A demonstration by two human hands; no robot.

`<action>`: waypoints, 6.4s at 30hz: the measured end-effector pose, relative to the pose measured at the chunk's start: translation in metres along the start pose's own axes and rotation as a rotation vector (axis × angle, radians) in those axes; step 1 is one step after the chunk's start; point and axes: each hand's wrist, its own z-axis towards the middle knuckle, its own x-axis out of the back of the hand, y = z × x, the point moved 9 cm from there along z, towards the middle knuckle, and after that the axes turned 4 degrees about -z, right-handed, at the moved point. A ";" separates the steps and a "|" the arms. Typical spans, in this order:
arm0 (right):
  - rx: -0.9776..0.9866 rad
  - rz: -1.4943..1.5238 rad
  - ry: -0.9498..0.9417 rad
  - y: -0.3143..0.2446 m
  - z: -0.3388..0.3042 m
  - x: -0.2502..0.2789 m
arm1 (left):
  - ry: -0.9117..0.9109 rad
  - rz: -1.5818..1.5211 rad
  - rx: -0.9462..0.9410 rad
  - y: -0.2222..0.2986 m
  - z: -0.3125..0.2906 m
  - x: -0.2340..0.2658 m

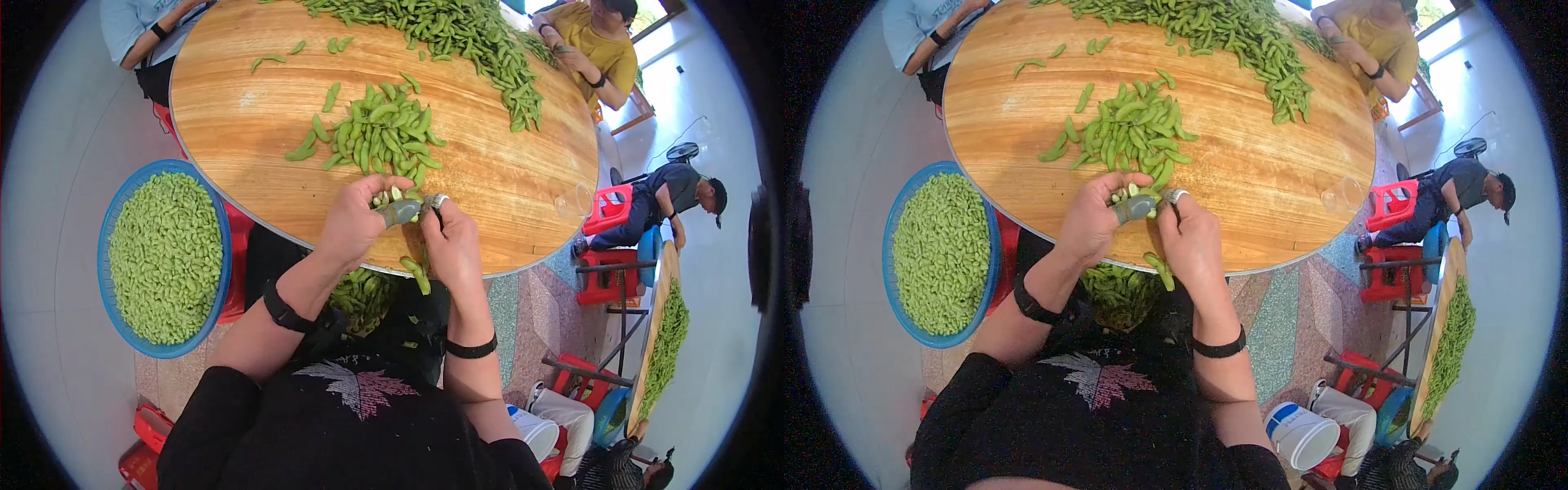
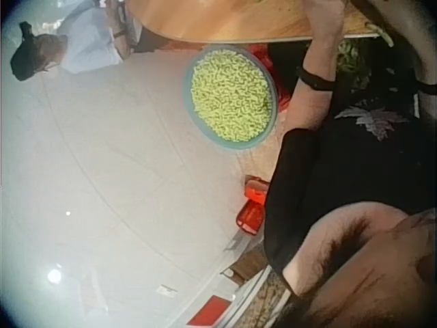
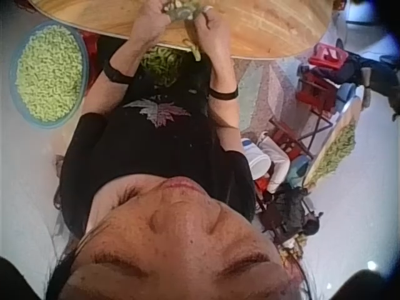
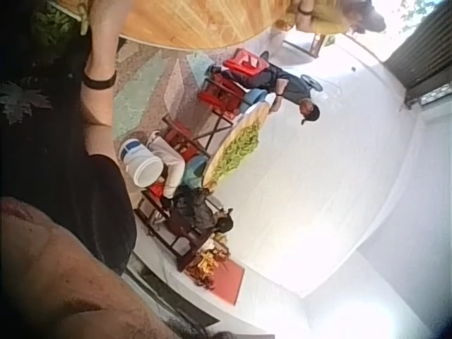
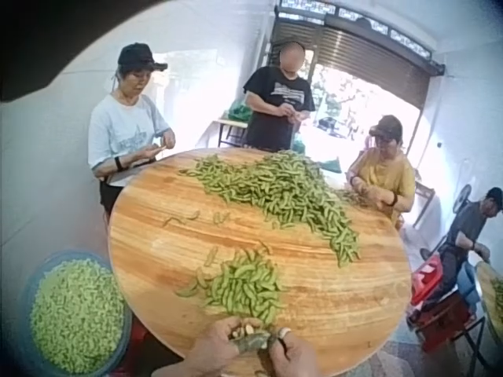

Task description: The recorder is shelling green beans by hand, using a small thumb-mounted blade to open the pods and placing the beans into a large blue basin.

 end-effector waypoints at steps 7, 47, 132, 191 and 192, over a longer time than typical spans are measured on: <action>0.100 -0.102 0.167 -0.018 -0.007 0.003 | 0.072 -0.578 0.222 -0.019 -0.003 -0.004; -0.191 0.681 -0.169 0.008 -0.004 -0.015 | 0.071 -0.608 0.241 -0.004 -0.018 0.002; -0.171 0.638 -0.456 0.003 -0.046 -0.027 | 0.144 -0.231 0.010 -0.002 -0.036 -0.005; 0.060 0.765 0.180 0.000 -0.017 0.002 | -0.137 -0.468 0.314 -0.017 -0.035 -0.027; 0.161 0.617 0.229 -0.005 -0.022 0.007 | -0.154 -0.458 0.329 -0.015 -0.039 -0.028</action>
